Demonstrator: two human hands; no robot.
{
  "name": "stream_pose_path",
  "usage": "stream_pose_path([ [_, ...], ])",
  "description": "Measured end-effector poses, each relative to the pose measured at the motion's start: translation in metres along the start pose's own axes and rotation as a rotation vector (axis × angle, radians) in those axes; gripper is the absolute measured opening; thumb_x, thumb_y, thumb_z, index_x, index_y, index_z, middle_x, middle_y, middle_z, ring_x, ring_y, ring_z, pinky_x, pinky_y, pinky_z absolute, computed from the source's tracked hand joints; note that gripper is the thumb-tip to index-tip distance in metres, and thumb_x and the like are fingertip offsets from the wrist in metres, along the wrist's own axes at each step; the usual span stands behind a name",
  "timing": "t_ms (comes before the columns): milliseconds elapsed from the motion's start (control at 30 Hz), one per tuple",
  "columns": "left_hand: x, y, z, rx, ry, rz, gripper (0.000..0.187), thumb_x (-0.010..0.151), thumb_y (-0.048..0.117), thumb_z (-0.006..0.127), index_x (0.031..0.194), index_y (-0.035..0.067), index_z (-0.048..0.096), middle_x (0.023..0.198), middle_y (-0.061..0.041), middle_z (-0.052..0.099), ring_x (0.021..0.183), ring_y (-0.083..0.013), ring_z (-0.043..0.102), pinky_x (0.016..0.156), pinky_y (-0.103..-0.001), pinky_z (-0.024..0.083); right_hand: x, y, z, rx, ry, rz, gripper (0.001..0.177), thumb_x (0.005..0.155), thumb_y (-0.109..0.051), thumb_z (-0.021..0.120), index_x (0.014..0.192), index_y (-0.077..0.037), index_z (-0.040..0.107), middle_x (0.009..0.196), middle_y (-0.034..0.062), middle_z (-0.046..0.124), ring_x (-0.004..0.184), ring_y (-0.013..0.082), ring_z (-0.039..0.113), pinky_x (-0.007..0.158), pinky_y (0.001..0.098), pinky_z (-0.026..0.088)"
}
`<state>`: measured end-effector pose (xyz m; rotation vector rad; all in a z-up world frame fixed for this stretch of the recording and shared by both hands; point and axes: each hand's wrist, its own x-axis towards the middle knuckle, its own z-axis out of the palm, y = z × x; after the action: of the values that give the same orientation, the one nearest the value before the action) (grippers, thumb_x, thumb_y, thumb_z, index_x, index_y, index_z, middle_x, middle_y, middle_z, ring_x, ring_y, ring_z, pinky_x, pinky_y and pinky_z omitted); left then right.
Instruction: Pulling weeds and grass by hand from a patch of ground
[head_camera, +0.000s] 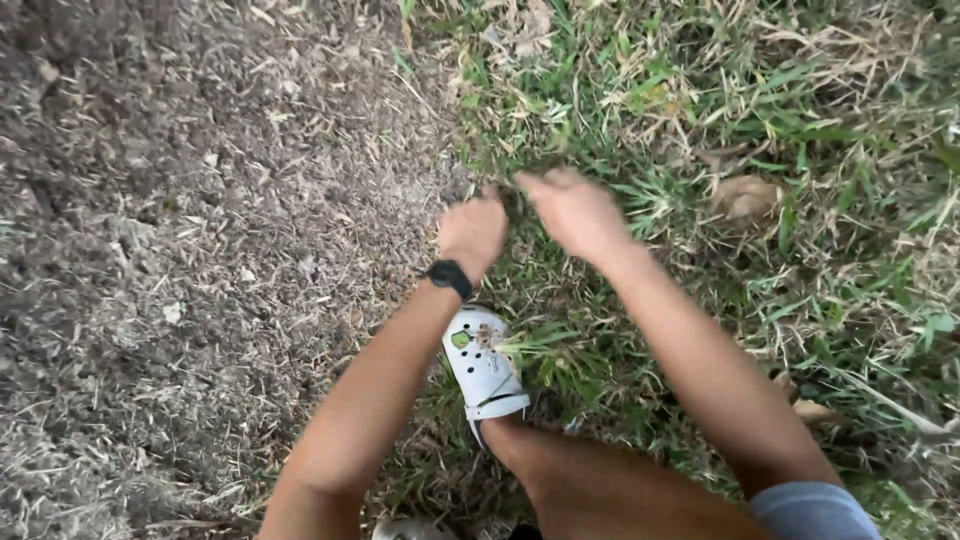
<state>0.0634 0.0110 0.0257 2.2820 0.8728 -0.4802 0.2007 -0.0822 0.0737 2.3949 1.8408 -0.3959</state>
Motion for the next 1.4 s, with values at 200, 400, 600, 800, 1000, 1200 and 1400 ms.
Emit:
stream_pose_path([
  [200, -0.013, 0.014, 0.001, -0.223, -0.053, -0.093, 0.052, 0.101, 0.042, 0.039, 0.117, 0.001, 0.066, 0.101, -0.022, 0.078, 0.1, -0.0455, 0.076, 0.085, -0.059, 0.061, 0.012, -0.001, 0.068, -0.404, 0.172, -0.095, 0.033, 0.101, -0.023, 0.049, 0.13, -0.019, 0.064, 0.097, 0.0061, 0.064, 0.101, 0.0289, 0.062, 0.075, 0.042, 0.055],
  [400, 0.013, -0.003, 0.037, -0.234, 0.004, -0.059, 0.046, 0.097, 0.042, 0.049, 0.1, 0.007, 0.079, 0.088, -0.018, 0.079, 0.091, -0.0417, 0.078, 0.075, -0.053, 0.064, 0.044, 0.025, 0.093, -0.165, -0.106, -0.058, 0.022, 0.094, -0.021, 0.056, 0.108, -0.011, 0.07, 0.094, 0.0107, 0.072, 0.096, 0.0322, 0.073, 0.073, 0.0449, 0.06],
  [600, 0.014, -0.009, 0.055, -0.162, 0.079, 0.032, 0.038, 0.096, 0.039, 0.055, 0.093, 0.011, 0.08, 0.088, -0.015, 0.079, 0.087, -0.0398, 0.079, 0.078, -0.052, 0.064, 0.022, 0.017, 0.099, 0.127, -0.233, 0.012, 0.026, 0.099, -0.013, 0.054, 0.112, -0.005, 0.074, 0.102, 0.0196, 0.075, 0.1, 0.0425, 0.073, 0.084, 0.0522, 0.059],
  [800, 0.019, -0.017, 0.057, -0.08, 0.056, 0.134, 0.036, 0.097, 0.039, 0.056, 0.1, 0.011, 0.078, 0.095, -0.015, 0.08, 0.093, -0.0407, 0.078, 0.081, -0.055, 0.063, 0.012, -0.018, 0.05, 0.282, -0.302, 0.241, 0.031, 0.1, -0.029, 0.054, 0.104, -0.003, 0.071, 0.1, 0.0259, 0.074, 0.099, 0.05, 0.072, 0.083, 0.0603, 0.058],
  [1000, 0.022, -0.013, 0.056, 0.033, 0.051, 0.122, 0.033, 0.094, 0.03, 0.052, 0.09, 0.012, 0.08, 0.086, -0.01, 0.08, 0.086, -0.038, 0.079, 0.074, -0.05, 0.064, 0.026, -0.023, 0.043, 0.196, -0.412, 0.301, 0.042, 0.103, -0.034, 0.047, 0.096, -0.003, 0.075, 0.1, 0.0255, 0.078, 0.098, 0.0494, 0.074, 0.083, 0.0609, 0.058],
  [1200, 0.016, -0.021, 0.06, -0.024, 0.091, 0.193, 0.038, 0.096, 0.038, 0.05, 0.101, 0.011, 0.077, 0.092, -0.016, 0.08, 0.089, -0.0409, 0.079, 0.078, -0.053, 0.064, 0.013, -0.023, 0.062, 0.343, -0.259, 0.355, 0.048, 0.104, -0.039, 0.047, 0.094, -0.002, 0.075, 0.093, 0.03, 0.075, 0.098, 0.0529, 0.071, 0.085, 0.0641, 0.055],
  [1400, 0.02, -0.018, 0.049, 0.017, 0.057, 0.26, 0.038, 0.096, 0.041, 0.053, 0.095, 0.011, 0.076, 0.091, -0.015, 0.079, 0.087, -0.0405, 0.078, 0.081, -0.053, 0.063, -0.062, -0.037, 0.089, 0.455, -0.151, 0.327, 0.039, 0.098, -0.03, 0.056, 0.079, 0.0, 0.072, 0.077, 0.0277, 0.072, 0.087, 0.0493, 0.072, 0.074, 0.0582, 0.055],
])
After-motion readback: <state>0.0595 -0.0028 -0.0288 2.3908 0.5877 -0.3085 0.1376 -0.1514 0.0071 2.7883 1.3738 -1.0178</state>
